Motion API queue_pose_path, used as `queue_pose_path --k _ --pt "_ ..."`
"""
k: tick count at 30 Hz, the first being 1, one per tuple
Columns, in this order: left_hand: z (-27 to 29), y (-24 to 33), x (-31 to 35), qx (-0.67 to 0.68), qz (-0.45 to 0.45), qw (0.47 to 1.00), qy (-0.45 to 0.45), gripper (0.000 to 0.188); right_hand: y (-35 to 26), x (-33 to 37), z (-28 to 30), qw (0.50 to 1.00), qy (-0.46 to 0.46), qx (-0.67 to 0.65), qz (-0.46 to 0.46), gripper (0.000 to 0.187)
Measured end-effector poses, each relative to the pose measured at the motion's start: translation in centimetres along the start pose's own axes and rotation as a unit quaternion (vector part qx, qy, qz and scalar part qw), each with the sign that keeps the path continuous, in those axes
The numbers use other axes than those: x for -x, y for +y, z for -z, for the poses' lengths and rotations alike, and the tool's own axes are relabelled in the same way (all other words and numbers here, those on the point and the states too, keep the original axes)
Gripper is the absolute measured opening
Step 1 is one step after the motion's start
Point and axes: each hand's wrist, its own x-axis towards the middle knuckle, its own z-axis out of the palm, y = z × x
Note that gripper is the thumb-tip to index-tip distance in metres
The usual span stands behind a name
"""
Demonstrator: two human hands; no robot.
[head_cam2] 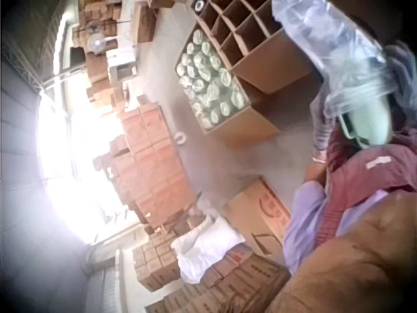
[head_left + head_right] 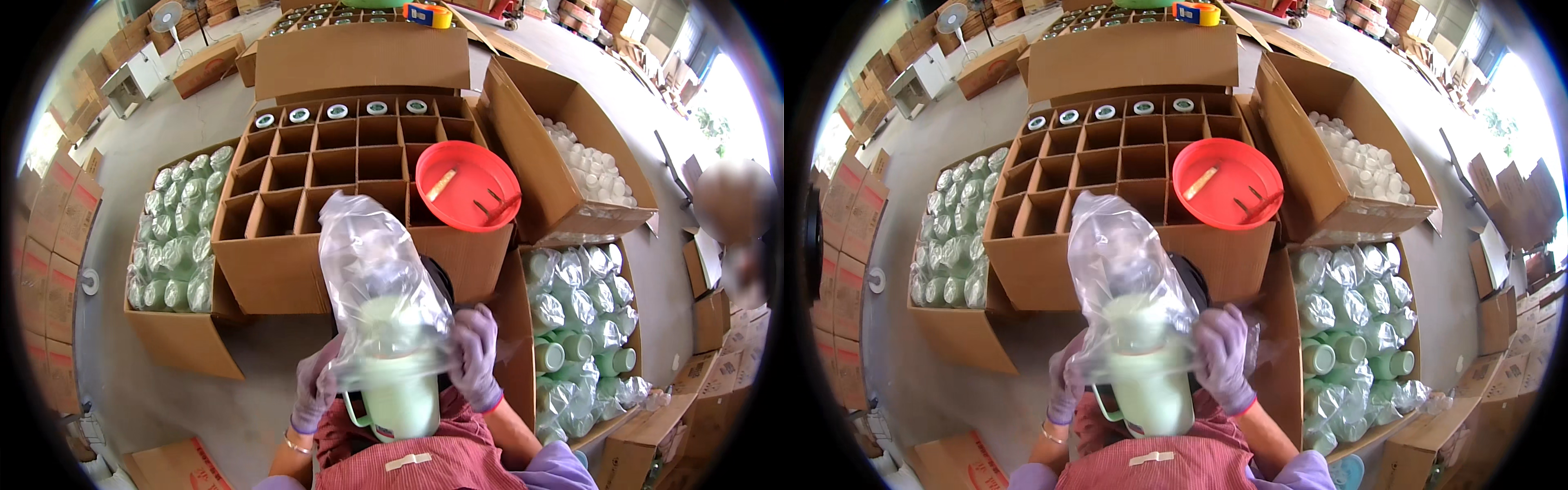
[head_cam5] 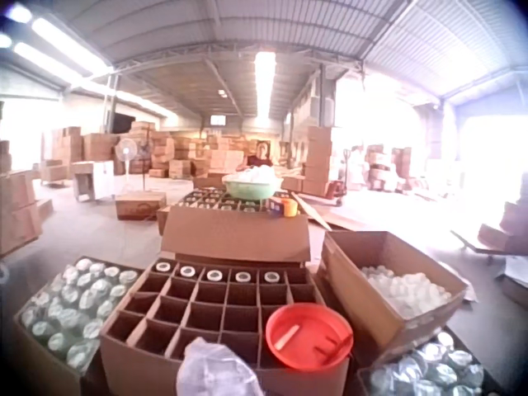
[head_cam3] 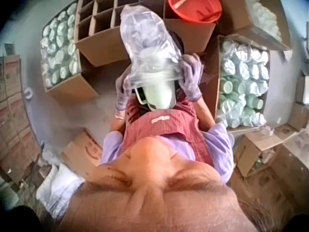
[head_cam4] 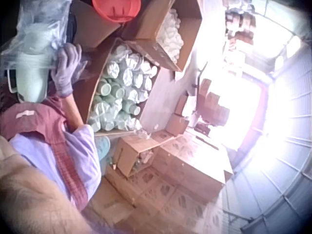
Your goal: The person assembles light green kettles by inserting a metal strainer and screwing on the lid. The person then places the assembled kettles into a cardboard box with dividers.
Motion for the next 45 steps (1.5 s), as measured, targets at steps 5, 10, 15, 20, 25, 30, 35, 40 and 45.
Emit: queue_pose_path --k 5,10,15,20,25,30,35,40,45 --pt "-0.5 -2.4 13.6 -0.21 -0.014 0.977 0.027 0.034 -2.8 6.9 1.3 0.988 -0.138 0.051 -0.051 0.032" --pt "1.1 3.6 13.2 0.01 0.185 0.948 -0.258 0.035 -2.2 12.4 7.4 0.934 -0.343 -0.02 0.101 0.027" --pt "-5.3 10.4 6.3 0.224 0.118 0.85 -0.462 0.04 -3.5 2.4 11.6 0.919 -0.349 -0.086 -0.16 0.03" --pt "-15.0 11.5 7.2 0.215 0.024 0.827 -0.52 0.043 -8.3 -0.9 9.8 0.959 -0.249 -0.029 -0.13 0.063" --pt "-16.1 12.0 6.1 0.125 0.081 0.715 -0.684 0.041 -3.3 1.9 11.2 0.864 -0.268 -0.217 -0.366 0.028" --pt "-16.6 7.3 6.2 0.162 0.222 0.726 -0.63 0.05 1.3 7.1 20.6 0.664 0.251 -0.443 -0.548 0.033" --pt "-15.0 8.2 0.1 0.252 0.337 0.779 -0.464 0.047 10.3 14.9 31.4 0.778 0.436 -0.142 -0.43 0.02" --pt "-14.6 6.8 -4.5 0.236 0.288 0.849 -0.376 0.057 22.5 26.3 32.7 0.698 0.572 -0.078 -0.425 0.03" --pt "-14.0 6.3 -5.9 0.179 0.33 0.841 -0.39 0.059 28.5 36.4 26.4 0.61 0.545 -0.012 -0.575 0.029"
